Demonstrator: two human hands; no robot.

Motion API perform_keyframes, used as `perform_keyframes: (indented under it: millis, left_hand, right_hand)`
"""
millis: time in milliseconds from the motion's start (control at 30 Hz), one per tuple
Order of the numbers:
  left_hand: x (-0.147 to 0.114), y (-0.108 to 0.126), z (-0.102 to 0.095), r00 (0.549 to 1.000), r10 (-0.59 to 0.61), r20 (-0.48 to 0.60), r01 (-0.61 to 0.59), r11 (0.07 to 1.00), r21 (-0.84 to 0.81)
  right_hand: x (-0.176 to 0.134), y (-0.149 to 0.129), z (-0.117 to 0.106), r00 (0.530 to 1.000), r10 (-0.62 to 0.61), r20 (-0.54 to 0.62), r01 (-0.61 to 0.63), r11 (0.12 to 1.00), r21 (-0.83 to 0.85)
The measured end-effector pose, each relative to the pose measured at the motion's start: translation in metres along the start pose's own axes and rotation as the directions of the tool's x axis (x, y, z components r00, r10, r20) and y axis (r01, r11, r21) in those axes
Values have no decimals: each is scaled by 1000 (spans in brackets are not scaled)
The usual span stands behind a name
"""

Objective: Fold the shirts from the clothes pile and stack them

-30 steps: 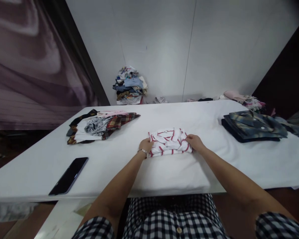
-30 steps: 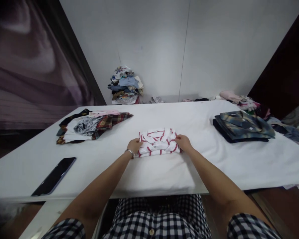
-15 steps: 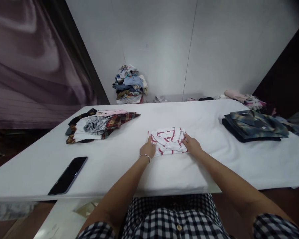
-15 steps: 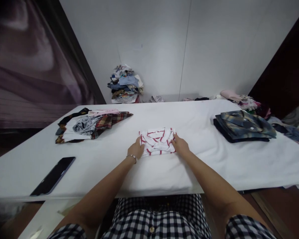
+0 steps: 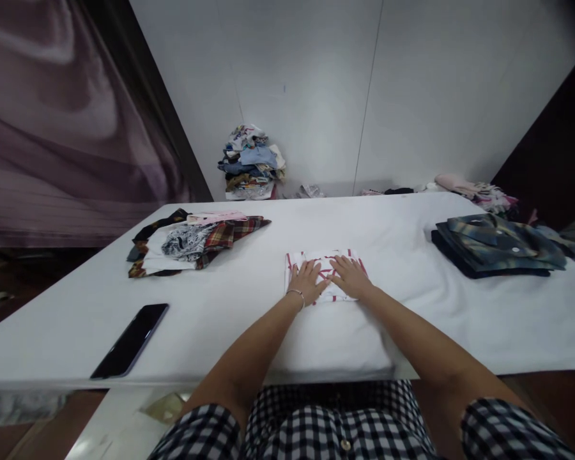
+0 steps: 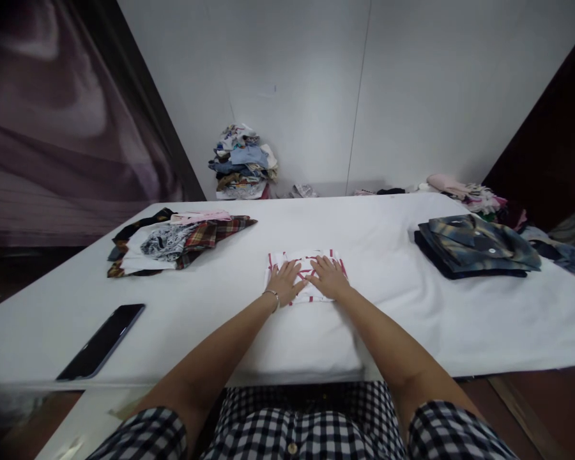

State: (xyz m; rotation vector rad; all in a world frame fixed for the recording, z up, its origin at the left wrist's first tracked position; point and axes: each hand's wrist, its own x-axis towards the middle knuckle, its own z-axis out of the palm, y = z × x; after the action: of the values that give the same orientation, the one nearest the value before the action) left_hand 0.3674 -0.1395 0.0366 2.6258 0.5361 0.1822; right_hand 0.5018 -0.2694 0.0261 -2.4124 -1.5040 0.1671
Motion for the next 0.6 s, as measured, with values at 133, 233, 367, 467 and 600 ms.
perform_keyframes:
  millis: [133, 233, 367, 467, 600]
  left_hand:
    - [-1, -13, 17, 1000, -9, 7, 9, 998, -68]
    - [0, -16, 18, 1000, -9, -4, 9, 998, -61]
    - [1, -15, 17, 1000, 0, -13, -1, 998, -60]
    - [1, -13, 17, 1000, -11, -12, 10, 999, -54]
    - [-1, -11, 13, 1000, -10, 18, 9, 1000, 20]
  right_hand:
    - [-2, 7, 12, 1000, -5, -3, 5, 1000, -4]
    - [-3, 7, 11, 1000, -1, -13, 1, 1000, 5]
    - [-2, 3, 6, 1000, 10, -7, -9, 999, 53]
    - [-2, 7, -3, 999, 46, 4, -46, 971, 233]
    - [-4, 23, -21, 959, 247, -136, -130, 815, 565]
